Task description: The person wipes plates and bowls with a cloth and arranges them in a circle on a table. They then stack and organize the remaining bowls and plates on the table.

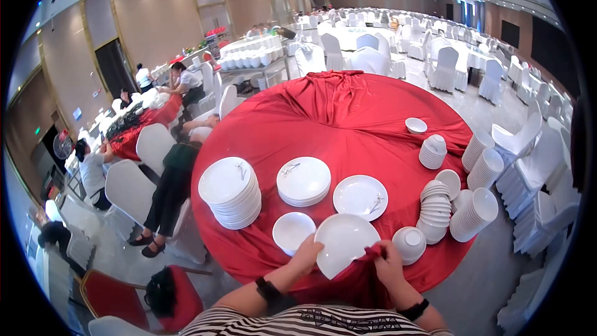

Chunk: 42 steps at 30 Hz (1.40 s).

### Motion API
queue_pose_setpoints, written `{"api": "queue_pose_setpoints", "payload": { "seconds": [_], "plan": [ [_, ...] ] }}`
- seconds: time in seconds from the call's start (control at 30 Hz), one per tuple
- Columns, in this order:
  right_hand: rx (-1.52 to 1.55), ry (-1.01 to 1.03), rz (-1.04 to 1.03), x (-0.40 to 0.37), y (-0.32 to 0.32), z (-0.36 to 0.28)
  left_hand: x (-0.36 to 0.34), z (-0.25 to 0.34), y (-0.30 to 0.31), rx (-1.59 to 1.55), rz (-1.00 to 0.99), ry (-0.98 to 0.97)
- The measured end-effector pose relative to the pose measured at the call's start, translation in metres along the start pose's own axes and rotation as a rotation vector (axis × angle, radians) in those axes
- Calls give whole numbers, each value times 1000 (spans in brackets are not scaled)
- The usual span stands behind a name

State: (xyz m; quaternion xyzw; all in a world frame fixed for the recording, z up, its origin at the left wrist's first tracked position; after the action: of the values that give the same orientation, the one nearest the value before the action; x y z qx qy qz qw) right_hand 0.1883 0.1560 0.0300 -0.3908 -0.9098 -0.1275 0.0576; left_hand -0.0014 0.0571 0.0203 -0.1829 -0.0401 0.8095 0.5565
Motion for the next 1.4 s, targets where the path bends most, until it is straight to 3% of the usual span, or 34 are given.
{"api": "queue_pose_setpoints", "payload": {
  "seconds": [0.1,0.13,0.2,0.33,0.43,0.53,0.57,0.67,0.7,0.8,0.87,0.97,1.07,1.13,1.27,1.37,1.4],
  "plan": [
    [294,9,89,21,-23,24,0,-34,-7,-27,-117,76],
    [208,-72,59,23,-31,33,1,-38,-13,-60,-137,85],
    [-335,85,7,20,-46,38,-4,-41,-29,-132,-173,106],
    [-523,314,-313,6,-54,-9,16,-69,-19,-412,-108,232],
    [-615,408,-474,-14,-48,-5,21,-70,-8,-477,-103,201],
    [-412,163,-491,-40,-38,35,24,-57,0,-385,-52,160],
    [-329,93,-445,-48,-30,36,23,-46,0,-336,-21,156],
    [-507,-202,-409,-45,-12,83,7,4,-15,189,-160,129],
    [-699,-12,-373,-42,-8,64,5,4,-16,205,-167,170],
    [-526,60,-101,-30,-1,52,5,10,-16,313,-199,224],
    [-472,183,-76,-21,-11,29,3,8,-17,447,-246,188],
    [-475,310,-167,-8,-41,2,18,-25,-14,380,-403,239],
    [-472,364,-210,-5,-53,7,15,-37,-16,37,-314,356],
    [-596,401,-198,0,-50,7,20,-41,-6,174,-318,353],
    [-771,202,-81,8,-35,13,10,-37,-1,246,-280,279],
    [-986,50,17,10,-25,32,-15,16,-15,315,-204,194],
    [-1019,129,110,7,-21,38,-13,17,-13,264,-187,146]
  ]
}}
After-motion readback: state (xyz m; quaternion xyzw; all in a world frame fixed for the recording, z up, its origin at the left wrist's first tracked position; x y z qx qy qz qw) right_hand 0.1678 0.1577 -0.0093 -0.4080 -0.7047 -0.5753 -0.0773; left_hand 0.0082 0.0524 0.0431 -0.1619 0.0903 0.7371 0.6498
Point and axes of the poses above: each hand's wrist, its own x-axis towards the middle knuckle, its own y-axis out of the back of the hand, z = x × y, the point moved 3 cm from there along x, towards the middle knuckle, and after that the axes turned 9 degrees about -z, right-handed, at the moved point
